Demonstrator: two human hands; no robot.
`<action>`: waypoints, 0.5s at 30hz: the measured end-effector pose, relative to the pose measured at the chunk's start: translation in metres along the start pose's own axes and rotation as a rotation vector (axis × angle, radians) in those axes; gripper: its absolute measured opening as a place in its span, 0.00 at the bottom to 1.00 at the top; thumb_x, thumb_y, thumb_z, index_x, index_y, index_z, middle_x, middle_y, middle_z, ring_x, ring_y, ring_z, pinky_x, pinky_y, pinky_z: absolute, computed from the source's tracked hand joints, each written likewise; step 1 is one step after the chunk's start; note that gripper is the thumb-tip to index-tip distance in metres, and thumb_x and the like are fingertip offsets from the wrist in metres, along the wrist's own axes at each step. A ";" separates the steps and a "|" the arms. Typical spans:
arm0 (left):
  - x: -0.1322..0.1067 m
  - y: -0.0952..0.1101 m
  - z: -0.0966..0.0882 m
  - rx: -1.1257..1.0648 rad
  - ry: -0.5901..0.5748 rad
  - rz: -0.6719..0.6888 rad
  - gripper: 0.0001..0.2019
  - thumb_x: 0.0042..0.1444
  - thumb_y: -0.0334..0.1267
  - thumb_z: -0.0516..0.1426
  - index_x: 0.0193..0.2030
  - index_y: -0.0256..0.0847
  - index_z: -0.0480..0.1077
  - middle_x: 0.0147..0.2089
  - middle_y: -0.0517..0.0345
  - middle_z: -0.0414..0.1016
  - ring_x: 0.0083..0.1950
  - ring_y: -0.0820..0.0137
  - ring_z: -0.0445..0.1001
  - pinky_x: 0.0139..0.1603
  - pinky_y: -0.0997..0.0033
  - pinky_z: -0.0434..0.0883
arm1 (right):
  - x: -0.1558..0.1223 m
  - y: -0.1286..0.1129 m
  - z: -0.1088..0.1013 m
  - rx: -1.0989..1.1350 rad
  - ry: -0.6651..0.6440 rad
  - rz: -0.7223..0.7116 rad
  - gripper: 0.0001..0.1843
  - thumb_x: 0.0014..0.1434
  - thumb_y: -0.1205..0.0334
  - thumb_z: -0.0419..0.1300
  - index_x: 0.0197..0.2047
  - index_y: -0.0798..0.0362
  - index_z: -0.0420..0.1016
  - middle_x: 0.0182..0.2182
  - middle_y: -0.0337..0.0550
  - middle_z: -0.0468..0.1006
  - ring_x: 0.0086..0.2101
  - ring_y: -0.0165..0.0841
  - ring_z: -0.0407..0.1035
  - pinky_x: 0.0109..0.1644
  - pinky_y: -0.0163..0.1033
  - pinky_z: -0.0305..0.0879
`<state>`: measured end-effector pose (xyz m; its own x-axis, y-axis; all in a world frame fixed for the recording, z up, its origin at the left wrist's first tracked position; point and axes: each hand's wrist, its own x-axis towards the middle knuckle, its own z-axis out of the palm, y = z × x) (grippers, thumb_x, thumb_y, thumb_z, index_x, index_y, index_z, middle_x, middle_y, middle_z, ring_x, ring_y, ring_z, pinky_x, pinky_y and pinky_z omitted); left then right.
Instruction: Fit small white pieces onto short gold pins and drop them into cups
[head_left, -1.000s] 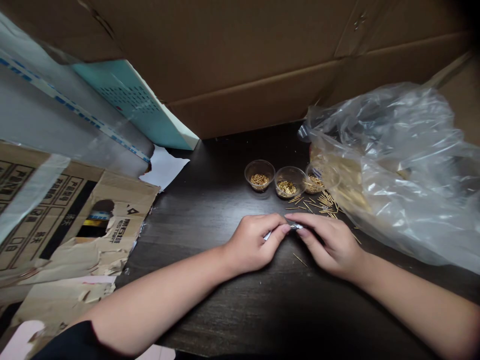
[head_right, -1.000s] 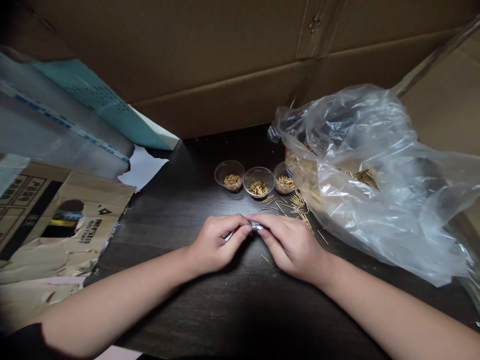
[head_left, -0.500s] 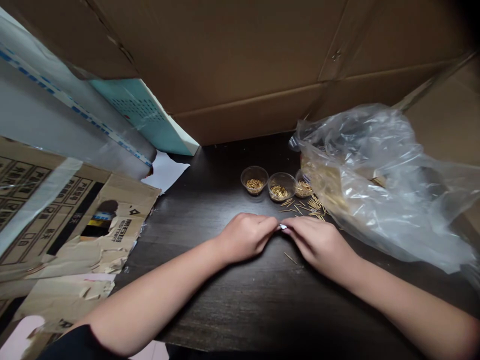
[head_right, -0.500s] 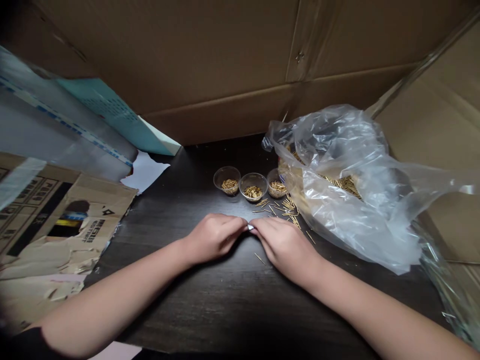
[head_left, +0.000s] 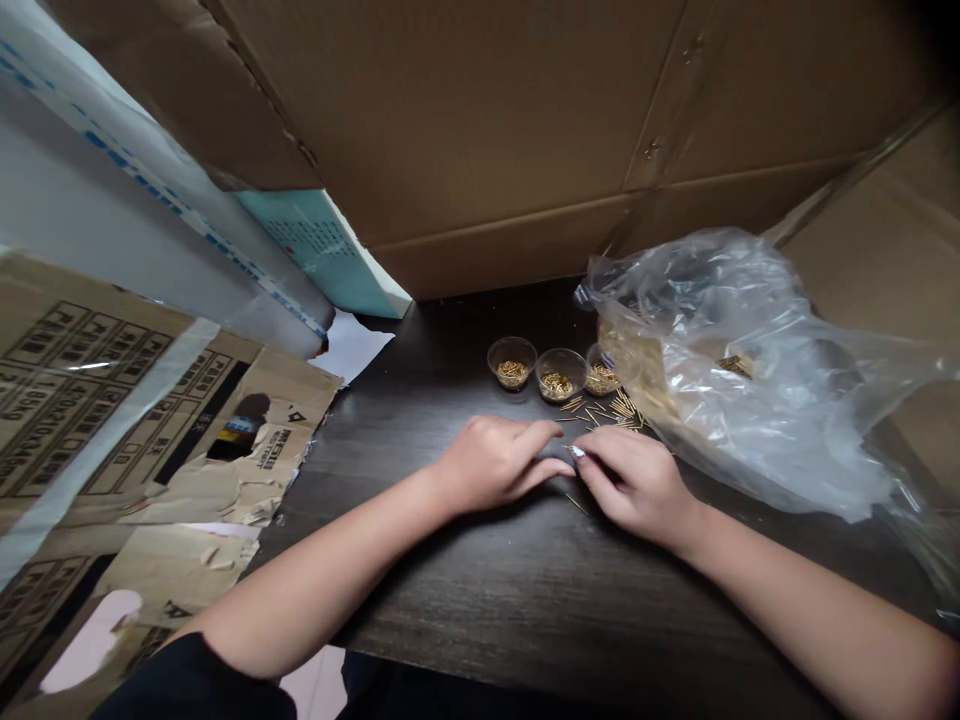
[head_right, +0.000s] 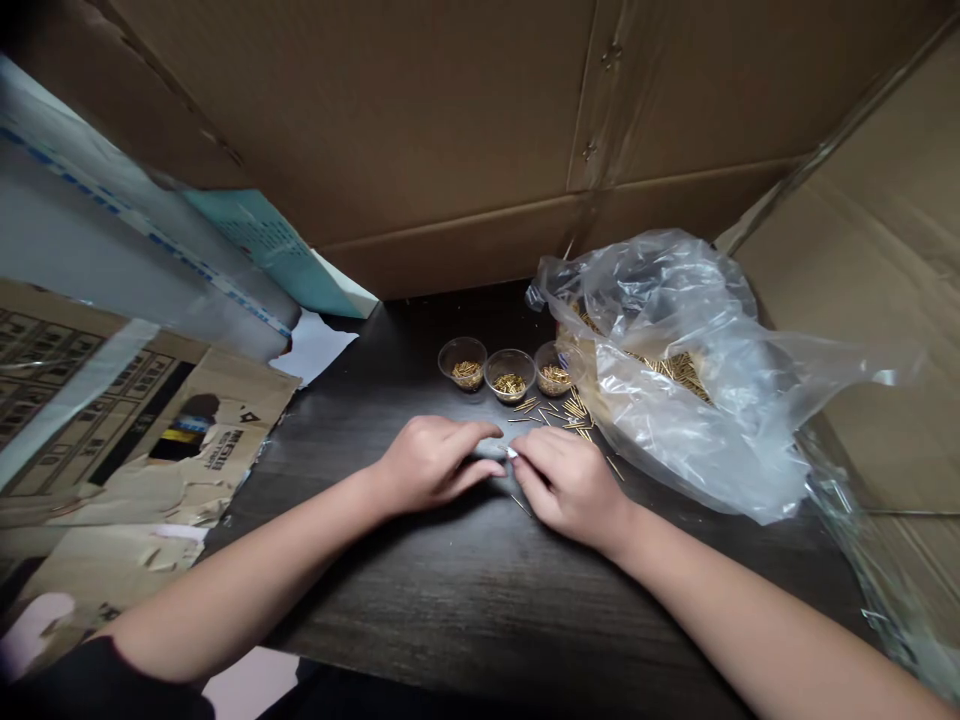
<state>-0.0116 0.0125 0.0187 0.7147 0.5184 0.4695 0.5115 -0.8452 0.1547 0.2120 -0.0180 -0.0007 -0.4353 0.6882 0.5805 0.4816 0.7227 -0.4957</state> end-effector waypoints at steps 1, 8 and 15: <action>0.004 0.000 -0.006 -0.011 0.043 -0.021 0.20 0.67 0.52 0.54 0.49 0.35 0.71 0.33 0.56 0.82 0.28 0.71 0.78 0.29 0.72 0.68 | 0.000 0.000 0.000 0.008 0.040 -0.001 0.05 0.65 0.71 0.57 0.39 0.54 0.73 0.29 0.42 0.76 0.29 0.32 0.70 0.36 0.39 0.68; 0.093 -0.020 -0.037 0.252 -0.379 -0.149 0.10 0.65 0.39 0.55 0.41 0.41 0.78 0.35 0.53 0.82 0.35 0.63 0.81 0.30 0.71 0.66 | -0.001 0.004 0.003 0.052 0.186 0.028 0.04 0.64 0.70 0.57 0.38 0.52 0.71 0.27 0.40 0.73 0.27 0.31 0.68 0.33 0.38 0.67; 0.157 -0.012 -0.011 0.351 -0.835 -0.186 0.08 0.51 0.27 0.63 0.38 0.35 0.82 0.38 0.40 0.83 0.40 0.56 0.81 0.38 0.66 0.71 | -0.001 0.007 0.003 0.080 0.215 0.054 0.04 0.65 0.68 0.56 0.38 0.53 0.71 0.26 0.40 0.72 0.26 0.30 0.66 0.31 0.38 0.65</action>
<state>0.0889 0.1029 0.0998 0.6489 0.6825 -0.3365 0.6703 -0.7220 -0.1717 0.2135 -0.0138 -0.0064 -0.2342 0.7027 0.6718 0.4345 0.6938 -0.5743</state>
